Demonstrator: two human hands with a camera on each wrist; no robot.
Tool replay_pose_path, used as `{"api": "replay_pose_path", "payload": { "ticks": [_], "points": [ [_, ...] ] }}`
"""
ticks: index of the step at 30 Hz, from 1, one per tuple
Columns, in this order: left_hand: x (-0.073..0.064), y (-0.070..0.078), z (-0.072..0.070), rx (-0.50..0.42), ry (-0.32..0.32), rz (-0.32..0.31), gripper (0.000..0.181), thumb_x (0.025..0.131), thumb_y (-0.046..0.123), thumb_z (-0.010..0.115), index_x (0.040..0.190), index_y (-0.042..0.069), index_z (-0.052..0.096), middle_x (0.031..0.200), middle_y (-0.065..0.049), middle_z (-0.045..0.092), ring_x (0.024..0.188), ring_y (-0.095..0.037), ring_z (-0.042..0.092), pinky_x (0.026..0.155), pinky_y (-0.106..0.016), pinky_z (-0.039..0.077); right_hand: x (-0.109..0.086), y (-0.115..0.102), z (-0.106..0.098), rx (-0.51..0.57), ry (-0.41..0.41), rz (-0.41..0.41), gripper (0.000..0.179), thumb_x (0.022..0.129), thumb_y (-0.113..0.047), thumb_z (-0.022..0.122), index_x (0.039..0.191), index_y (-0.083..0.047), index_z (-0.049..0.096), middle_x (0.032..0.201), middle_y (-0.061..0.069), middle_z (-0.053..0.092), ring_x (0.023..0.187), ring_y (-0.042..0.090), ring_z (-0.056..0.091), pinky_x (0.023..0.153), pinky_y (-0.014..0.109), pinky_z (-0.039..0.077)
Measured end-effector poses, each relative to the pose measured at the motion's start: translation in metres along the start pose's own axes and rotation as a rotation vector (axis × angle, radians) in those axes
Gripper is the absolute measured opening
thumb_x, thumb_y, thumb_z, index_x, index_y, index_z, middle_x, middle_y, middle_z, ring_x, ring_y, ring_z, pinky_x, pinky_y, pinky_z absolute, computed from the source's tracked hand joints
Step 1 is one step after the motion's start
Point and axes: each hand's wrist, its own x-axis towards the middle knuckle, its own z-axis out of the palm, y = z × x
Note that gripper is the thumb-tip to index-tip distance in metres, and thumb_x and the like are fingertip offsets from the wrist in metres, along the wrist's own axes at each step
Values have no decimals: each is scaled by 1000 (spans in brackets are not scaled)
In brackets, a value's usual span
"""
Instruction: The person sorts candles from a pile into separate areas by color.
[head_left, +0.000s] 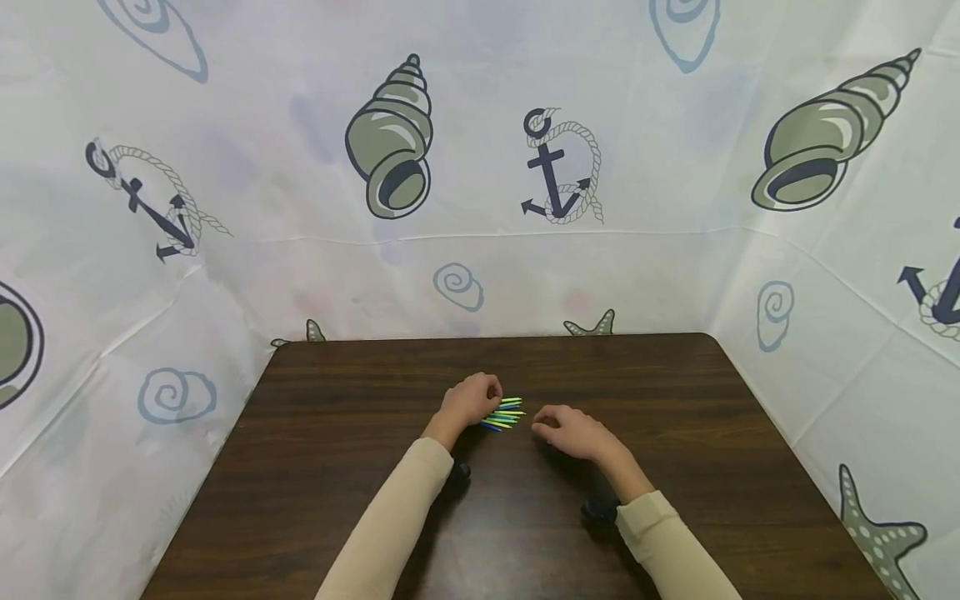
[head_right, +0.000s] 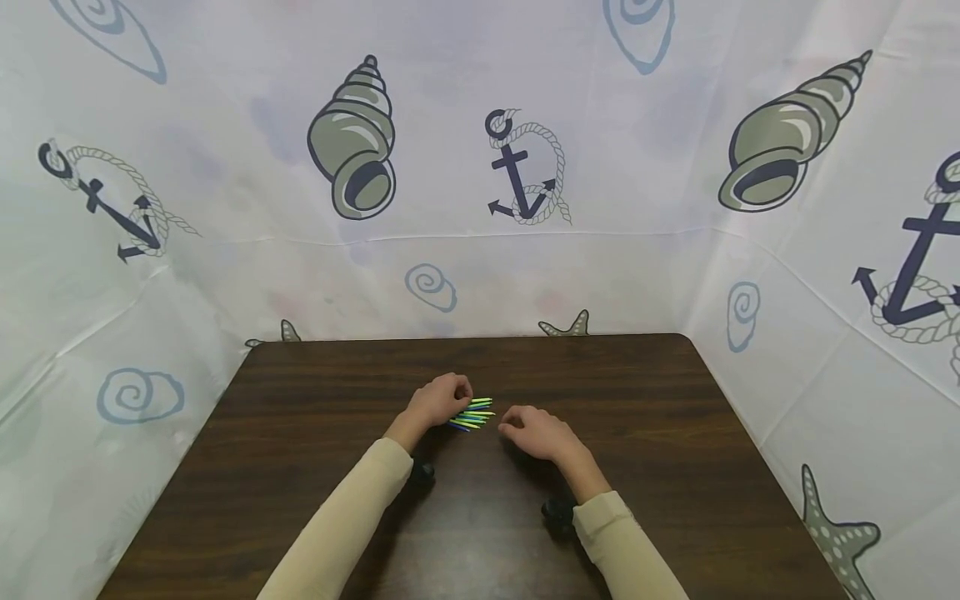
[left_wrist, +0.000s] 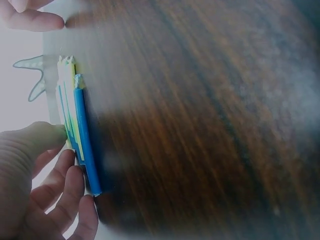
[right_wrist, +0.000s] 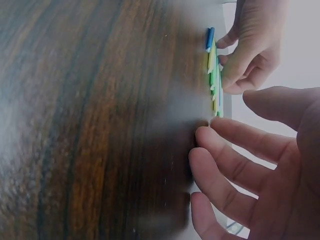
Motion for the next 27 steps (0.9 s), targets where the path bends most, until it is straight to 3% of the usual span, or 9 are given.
{"api": "replay_pose_path", "payload": {
  "ticks": [6, 19, 27],
  "points": [
    [0, -4, -1, 6, 15, -17, 7, 105, 25, 69, 102, 21, 73, 103, 1, 69, 87, -19, 62, 85, -49, 54, 2, -1, 2, 90, -14, -16, 35, 110, -33, 62, 138, -13, 67, 101, -1, 74, 85, 14, 68, 73, 37, 56],
    [-4, -20, -8, -13, 42, -52, 5, 105, 25, 69, 104, 21, 72, 107, 0, 71, 91, -21, 63, 90, -54, 53, 9, -2, 7, 106, 67, -58, 28, 110, -30, 62, 126, -10, 73, 87, 3, 70, 75, 16, 63, 67, 35, 51],
    [-9, -30, -13, -27, 57, -94, 5, 104, 25, 70, 104, 20, 70, 101, 0, 69, 87, -22, 61, 85, -49, 50, 12, 0, 9, 127, 31, -65, 30, 111, -31, 60, 124, -9, 75, 82, 3, 68, 73, 17, 60, 68, 34, 48]
  ]
}}
